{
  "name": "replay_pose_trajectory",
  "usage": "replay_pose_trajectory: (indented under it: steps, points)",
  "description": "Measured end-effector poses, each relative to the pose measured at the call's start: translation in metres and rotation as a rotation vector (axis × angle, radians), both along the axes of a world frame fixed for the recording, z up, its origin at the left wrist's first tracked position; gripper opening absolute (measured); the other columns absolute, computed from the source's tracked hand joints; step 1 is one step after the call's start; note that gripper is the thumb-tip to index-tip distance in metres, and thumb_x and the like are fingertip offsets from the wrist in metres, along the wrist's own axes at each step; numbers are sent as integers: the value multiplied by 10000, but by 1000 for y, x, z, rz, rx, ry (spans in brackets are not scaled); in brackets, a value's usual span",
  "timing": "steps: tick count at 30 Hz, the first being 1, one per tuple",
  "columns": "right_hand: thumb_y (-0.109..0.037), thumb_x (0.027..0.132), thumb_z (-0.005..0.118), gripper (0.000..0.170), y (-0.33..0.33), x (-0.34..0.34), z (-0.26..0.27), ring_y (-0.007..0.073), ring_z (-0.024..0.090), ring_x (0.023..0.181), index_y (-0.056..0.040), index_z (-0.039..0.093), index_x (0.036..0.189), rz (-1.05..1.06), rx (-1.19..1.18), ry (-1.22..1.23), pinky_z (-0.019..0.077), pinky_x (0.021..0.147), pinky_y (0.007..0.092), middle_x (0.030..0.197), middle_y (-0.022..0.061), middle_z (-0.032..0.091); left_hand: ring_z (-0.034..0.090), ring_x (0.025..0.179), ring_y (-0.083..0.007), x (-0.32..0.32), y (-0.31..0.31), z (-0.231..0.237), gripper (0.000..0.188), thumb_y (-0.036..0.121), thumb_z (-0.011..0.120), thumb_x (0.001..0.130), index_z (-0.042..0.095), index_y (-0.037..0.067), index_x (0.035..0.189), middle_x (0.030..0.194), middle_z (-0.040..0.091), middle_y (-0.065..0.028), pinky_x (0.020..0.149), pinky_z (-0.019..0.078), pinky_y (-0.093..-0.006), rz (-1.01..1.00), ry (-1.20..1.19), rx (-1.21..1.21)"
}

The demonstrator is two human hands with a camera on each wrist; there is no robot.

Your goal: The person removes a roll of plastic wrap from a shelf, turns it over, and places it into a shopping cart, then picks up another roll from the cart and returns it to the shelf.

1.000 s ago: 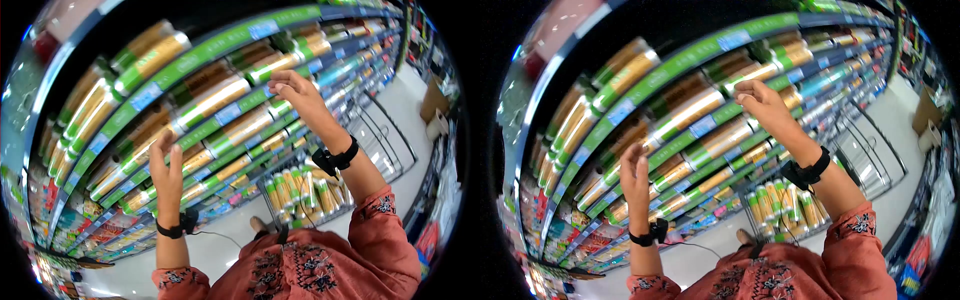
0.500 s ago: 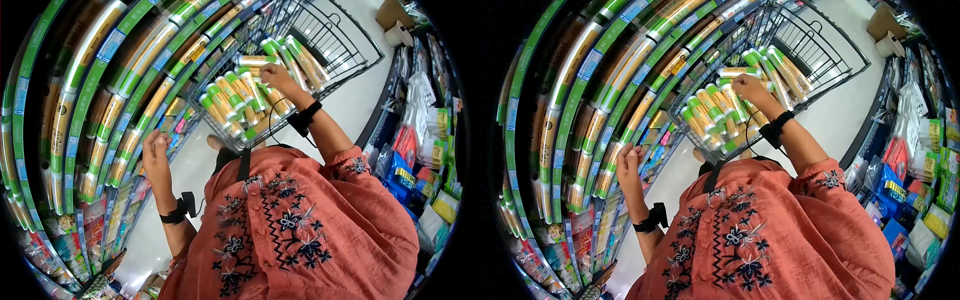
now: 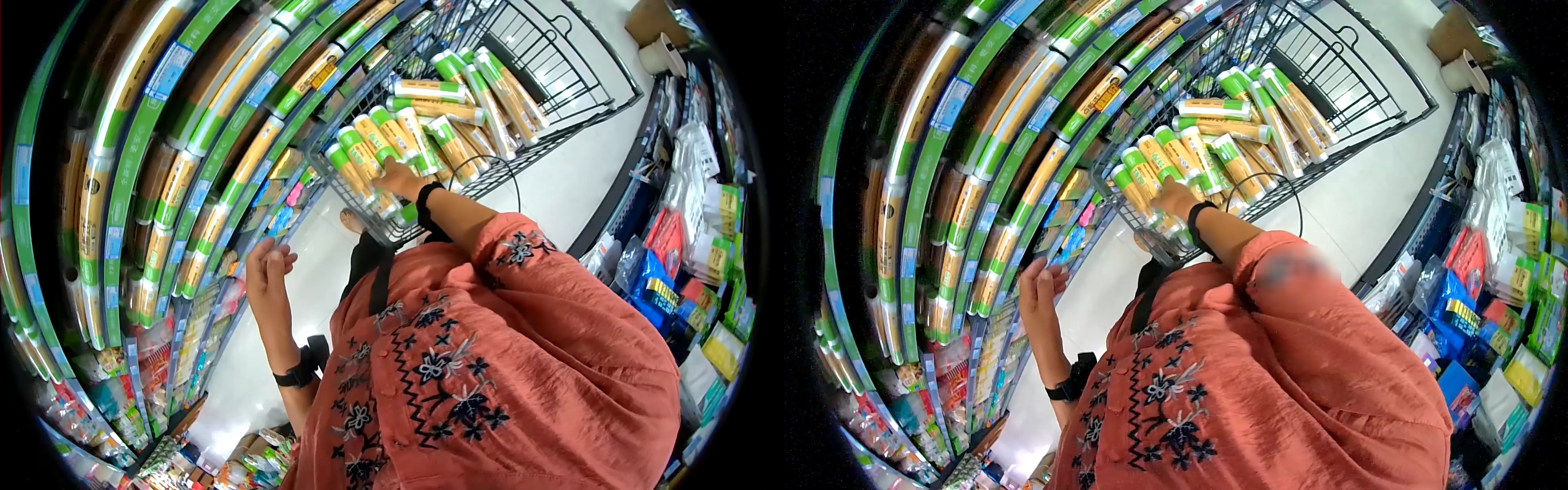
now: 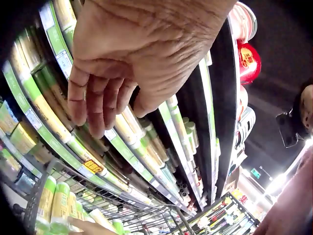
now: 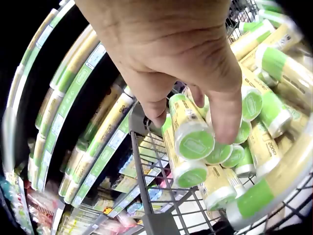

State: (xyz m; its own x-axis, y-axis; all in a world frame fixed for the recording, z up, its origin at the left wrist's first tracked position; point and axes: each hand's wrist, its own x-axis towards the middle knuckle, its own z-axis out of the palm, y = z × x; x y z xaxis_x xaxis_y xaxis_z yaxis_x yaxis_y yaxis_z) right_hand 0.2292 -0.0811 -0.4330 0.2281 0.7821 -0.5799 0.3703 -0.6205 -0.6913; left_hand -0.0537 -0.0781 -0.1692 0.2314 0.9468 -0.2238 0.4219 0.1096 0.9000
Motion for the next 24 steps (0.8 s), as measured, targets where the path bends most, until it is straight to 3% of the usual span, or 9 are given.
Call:
replay_pose_trajectory:
  steps: [6, 13, 16, 19, 20, 21, 24]
  points:
    - [-315, 825, 743, 681, 6, -24, -15, 458, 680, 1003, 62, 370, 1252, -51, -6, -60, 555, 853, 491, 1051, 326, 679, 692, 962, -201, -11, 13, -1, 381, 249, 560, 1057, 558, -33, 1312, 1102, 698, -154, 839, 535, -309, -2, 25, -16]
    - [-290, 845, 689, 608, 9, -30, -2, 461, 689, 968, 78, 403, 1236, -123, -1, -110, 555, 837, 486, 1015, 313, 690, 695, 954, -199, -2, 31, 2, 373, 237, 552, 1057, 561, -35, 1313, 1116, 696, -153, 837, 537, -308, -74, 53, -81]
    - [-458, 823, 722, 673, 16, -23, -11, 332, 703, 873, 75, 492, 1164, -240, -8, -18, 581, 675, 436, 926, 213, 691, 693, 958, -202, 3, 40, -4, 378, 238, 547, 1055, 561, -36, 1315, 1128, 692, -155, 835, 536, -310, -108, 47, -106]
    - [-502, 825, 721, 642, 12, 23, 24, 213, 675, 731, 68, 579, 1085, -309, -11, 597, 573, 596, 360, 847, 115, 647, 690, 970, -206, 12, 51, -16, 396, 255, 556, 1046, 564, -34, 1316, 1137, 687, -159, 832, 533, -314, -141, 26, -125]
    - [-528, 835, 710, 597, 0, 34, 63, 156, 630, 600, 28, 625, 1033, -348, 9, 669, 558, 556, 311, 797, 69, 610, 689, 974, -208, 16, 56, -21, 403, 263, 562, 1043, 564, -34, 1316, 1139, 686, -161, 832, 532, -315, -156, 21, -134]
    - [-554, 844, 669, 662, -7, 42, 62, 167, 636, 618, 51, 619, 1109, -365, 101, 653, 559, 547, 314, 837, 101, 636, 688, 976, -209, 21, 60, -28, 410, 268, 569, 1038, 565, -33, 1316, 1139, 685, -162, 832, 531, -316, -165, 0, -135]
    - [-495, 888, 633, 570, -29, 76, 116, 163, 630, 594, 19, 617, 1135, -334, 88, 681, 577, 568, 315, 809, 72, 632, 682, 999, -212, 41, 73, -39, 446, 295, 578, 1028, 553, -33, 1329, 1163, 669, -164, 827, 528, -315, -205, -54, -107]
